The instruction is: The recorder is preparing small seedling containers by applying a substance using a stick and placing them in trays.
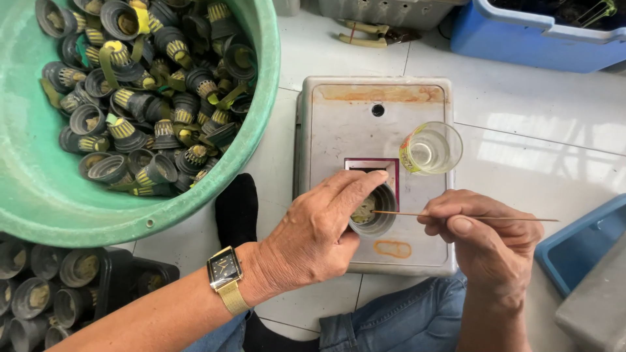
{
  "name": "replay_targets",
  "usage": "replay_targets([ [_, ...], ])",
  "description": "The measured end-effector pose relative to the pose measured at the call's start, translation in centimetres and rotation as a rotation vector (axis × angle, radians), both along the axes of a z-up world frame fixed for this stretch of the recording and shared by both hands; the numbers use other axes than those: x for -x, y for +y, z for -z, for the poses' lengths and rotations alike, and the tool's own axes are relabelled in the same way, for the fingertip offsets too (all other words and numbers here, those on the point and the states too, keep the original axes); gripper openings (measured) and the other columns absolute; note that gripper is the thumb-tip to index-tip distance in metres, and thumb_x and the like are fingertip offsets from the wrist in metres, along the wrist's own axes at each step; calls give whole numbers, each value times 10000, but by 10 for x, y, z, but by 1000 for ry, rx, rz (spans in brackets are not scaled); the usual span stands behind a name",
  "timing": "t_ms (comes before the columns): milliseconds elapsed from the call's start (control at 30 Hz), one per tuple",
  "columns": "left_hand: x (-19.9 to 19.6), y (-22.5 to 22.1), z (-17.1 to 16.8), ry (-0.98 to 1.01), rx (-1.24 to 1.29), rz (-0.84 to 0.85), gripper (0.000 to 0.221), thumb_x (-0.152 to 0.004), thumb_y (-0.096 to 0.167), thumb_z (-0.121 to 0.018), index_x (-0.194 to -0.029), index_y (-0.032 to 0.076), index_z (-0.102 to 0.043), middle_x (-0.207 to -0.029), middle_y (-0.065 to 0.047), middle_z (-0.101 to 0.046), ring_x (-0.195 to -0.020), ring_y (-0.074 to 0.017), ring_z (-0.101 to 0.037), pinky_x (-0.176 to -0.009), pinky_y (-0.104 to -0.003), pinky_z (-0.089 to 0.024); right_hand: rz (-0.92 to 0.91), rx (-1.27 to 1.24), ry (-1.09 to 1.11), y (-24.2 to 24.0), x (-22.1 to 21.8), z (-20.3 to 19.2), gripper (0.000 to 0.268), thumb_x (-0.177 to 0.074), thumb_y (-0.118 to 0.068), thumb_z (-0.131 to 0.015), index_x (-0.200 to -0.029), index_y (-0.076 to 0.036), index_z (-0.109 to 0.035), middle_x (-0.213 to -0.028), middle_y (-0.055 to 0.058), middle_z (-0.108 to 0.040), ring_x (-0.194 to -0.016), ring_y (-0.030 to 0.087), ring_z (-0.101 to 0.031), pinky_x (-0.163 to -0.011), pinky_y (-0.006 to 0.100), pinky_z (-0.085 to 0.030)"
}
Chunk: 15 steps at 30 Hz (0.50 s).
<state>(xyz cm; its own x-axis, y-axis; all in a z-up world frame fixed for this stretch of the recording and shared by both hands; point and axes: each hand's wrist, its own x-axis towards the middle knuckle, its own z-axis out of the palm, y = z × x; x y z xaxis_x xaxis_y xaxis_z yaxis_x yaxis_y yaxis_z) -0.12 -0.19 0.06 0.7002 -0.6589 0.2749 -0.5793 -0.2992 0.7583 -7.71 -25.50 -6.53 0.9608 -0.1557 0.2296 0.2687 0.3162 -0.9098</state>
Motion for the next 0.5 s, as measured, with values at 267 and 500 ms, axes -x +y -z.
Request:
replay_targets([
  [267,1,-1,1,16,-5,7,768,-727,-62,-629,-1473,-17,-452,-1303,-227,-608,-1189,-390,-637,-1040,-418,-541,-21,22,9,2,-3,-1,175,-1005,11,-646,-1052,167,-710,-949,301,-719,-769,259,-703,-676,286,-569],
  [500,0,-1,2,55,-1,7,754,-740,-56,-621,-1473,-25,-445,-1303,-221,-605,-1157,-362,-660,-999,-392,-567,-33,37,28,3,-4,2,165,-1005,5,-656,-1043,153,-720,-943,289,-729,-768,248,-702,-669,275,-555],
])
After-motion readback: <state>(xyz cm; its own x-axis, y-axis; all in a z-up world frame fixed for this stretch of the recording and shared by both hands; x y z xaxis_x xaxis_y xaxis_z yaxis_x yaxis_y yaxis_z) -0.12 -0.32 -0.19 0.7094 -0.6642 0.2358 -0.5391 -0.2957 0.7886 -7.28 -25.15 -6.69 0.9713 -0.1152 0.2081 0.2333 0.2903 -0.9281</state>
